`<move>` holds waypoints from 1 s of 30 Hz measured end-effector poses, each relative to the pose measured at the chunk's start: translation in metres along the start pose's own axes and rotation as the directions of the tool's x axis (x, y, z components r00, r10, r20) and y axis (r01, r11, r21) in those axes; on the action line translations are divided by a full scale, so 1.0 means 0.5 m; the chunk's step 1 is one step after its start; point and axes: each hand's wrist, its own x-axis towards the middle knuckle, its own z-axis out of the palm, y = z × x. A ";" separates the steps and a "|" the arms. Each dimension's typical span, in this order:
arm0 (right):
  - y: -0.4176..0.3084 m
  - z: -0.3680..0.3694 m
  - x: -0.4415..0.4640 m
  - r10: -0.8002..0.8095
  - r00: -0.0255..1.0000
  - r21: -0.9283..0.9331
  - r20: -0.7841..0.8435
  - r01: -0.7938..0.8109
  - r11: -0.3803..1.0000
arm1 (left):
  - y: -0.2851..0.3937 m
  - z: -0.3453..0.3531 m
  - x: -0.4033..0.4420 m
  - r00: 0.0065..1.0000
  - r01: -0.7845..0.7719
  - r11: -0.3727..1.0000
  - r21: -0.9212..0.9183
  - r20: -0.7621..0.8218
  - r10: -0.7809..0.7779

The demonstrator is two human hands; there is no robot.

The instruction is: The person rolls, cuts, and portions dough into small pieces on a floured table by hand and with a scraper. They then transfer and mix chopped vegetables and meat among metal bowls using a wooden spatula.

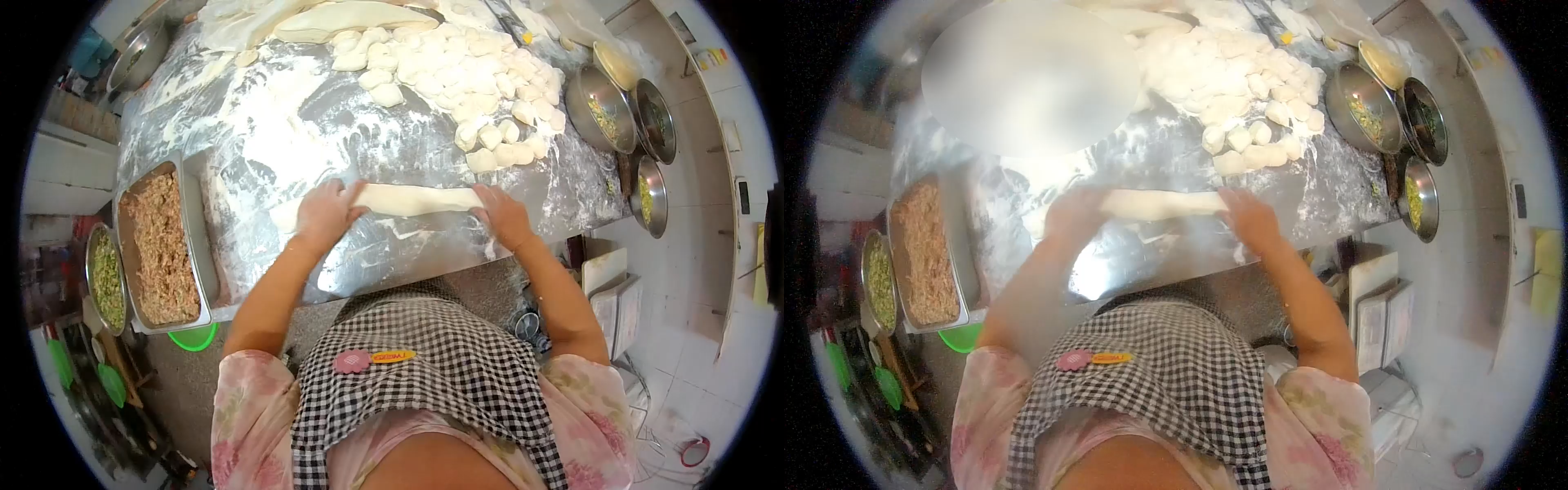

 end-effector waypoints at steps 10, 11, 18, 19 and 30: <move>-0.023 0.022 -0.051 0.125 0.990 -0.165 -0.058 -0.133 0.977 | 0.194 0.078 -0.002 0.938 -0.324 0.909 0.262 0.215 0.273; -0.035 0.023 -0.046 0.179 0.979 -0.125 -0.095 -0.190 0.974 | 0.201 0.083 0.008 0.953 -0.303 0.888 0.346 0.139 0.271; 0.035 0.022 0.063 0.247 0.962 -0.033 -0.117 -0.253 0.967 | 0.194 0.055 0.139 0.987 -0.128 0.931 0.341 -0.044 0.152; 0.032 0.023 0.041 0.180 0.971 0.012 -0.156 -0.180 0.984 | 0.199 0.062 0.137 0.980 -0.188 0.941 0.281 -0.013 0.199; 0.121 0.008 -0.106 0.211 0.976 0.342 0.052 -0.215 0.915 | 0.417 0.167 0.250 0.860 -0.504 0.856 0.118 -0.023 0.510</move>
